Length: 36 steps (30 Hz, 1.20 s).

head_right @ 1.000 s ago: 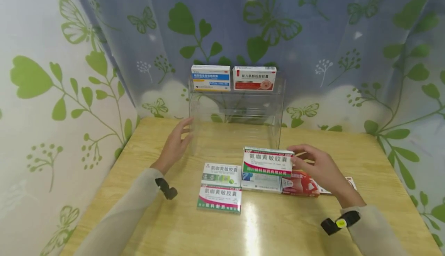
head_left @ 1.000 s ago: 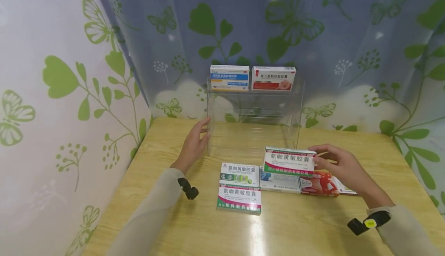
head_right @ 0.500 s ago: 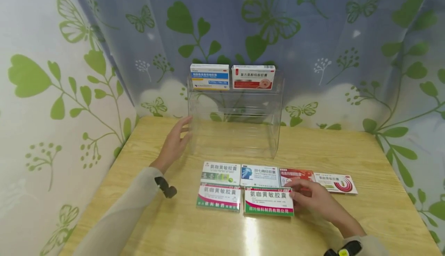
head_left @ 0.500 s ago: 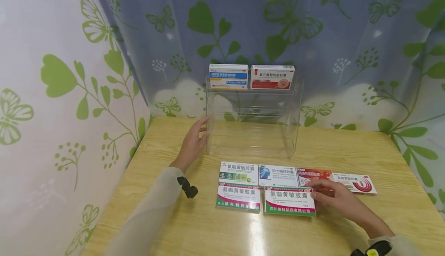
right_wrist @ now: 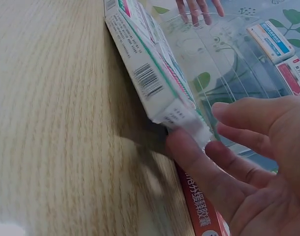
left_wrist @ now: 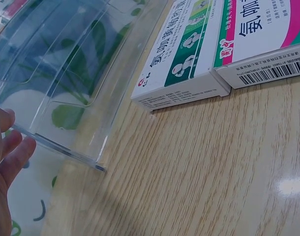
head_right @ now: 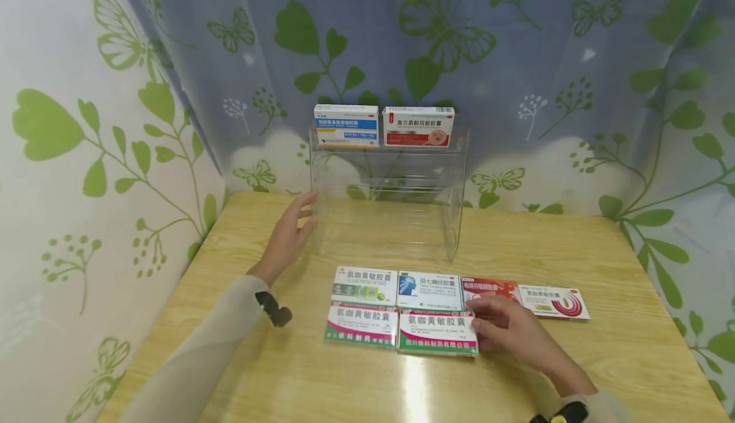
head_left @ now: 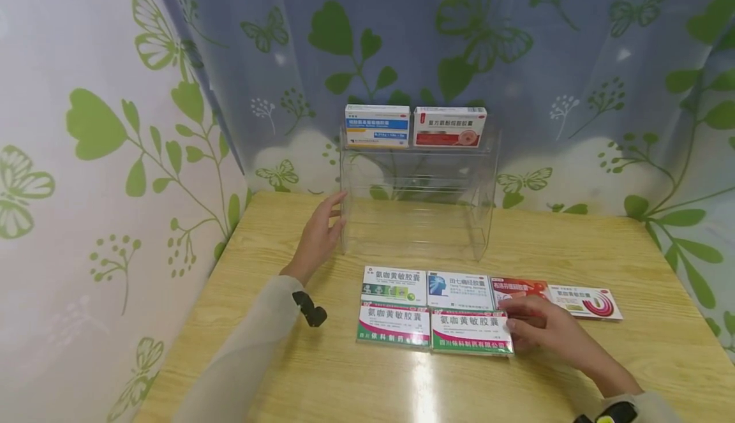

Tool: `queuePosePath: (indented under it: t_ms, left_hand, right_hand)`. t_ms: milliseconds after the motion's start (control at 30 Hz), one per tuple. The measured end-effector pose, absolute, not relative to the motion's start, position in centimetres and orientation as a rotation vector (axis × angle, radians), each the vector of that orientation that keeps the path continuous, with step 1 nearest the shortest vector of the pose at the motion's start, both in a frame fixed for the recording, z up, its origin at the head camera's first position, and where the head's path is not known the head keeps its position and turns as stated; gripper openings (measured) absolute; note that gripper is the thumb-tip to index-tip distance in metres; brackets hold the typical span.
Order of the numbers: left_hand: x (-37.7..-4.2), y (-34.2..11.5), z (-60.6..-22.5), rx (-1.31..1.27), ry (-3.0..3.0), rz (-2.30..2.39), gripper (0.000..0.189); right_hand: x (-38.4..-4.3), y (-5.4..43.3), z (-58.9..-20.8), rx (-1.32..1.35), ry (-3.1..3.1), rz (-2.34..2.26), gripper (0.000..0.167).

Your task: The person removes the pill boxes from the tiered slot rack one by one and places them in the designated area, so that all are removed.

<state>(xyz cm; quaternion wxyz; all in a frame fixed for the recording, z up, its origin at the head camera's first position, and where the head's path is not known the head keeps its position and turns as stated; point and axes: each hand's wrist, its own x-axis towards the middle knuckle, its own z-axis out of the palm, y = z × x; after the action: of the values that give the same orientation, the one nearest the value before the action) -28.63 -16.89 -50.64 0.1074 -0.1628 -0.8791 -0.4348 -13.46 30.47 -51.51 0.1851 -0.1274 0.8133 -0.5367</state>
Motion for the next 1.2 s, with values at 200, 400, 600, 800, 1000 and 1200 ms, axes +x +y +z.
queuePosePath:
  t_ms: [200,400,600,800,1000,1200]
  left_hand:
    - [-28.6,-16.9,-50.5,-0.474,-2.592,-1.288,0.062]
    - [-28.5,-16.8,-50.6,-0.480,-2.584,-1.296,0.062]
    - [-28.5,-16.8,-50.6,-0.471,-2.577,-1.314,0.064]
    - [-28.4,-16.8,-50.6,-0.478,-2.575,-1.317,0.062]
    - [-28.7,-16.8,-50.7,-0.481,-2.580,-1.314,0.062]
    - [-28.6,-16.9,-50.9,-0.487,-2.569,-1.333,0.062]
  right_hand:
    - [-13.2,30.3,-51.5,-0.355,2.276,-1.567,0.051]
    - [-13.0,30.2,-51.6,-0.342,2.316,-1.523,0.054]
    - [-12.7,30.1,-51.5,-0.355,2.330,-1.499,0.051]
    - [-12.7,30.1,-51.6,-0.379,2.336,-1.499,0.049]
    - [-13.9,31.3,-49.7,-0.298,2.497,-1.391,0.049]
    - [-17.4,32.2,-45.6,-0.417,2.734,-1.312,0.044]
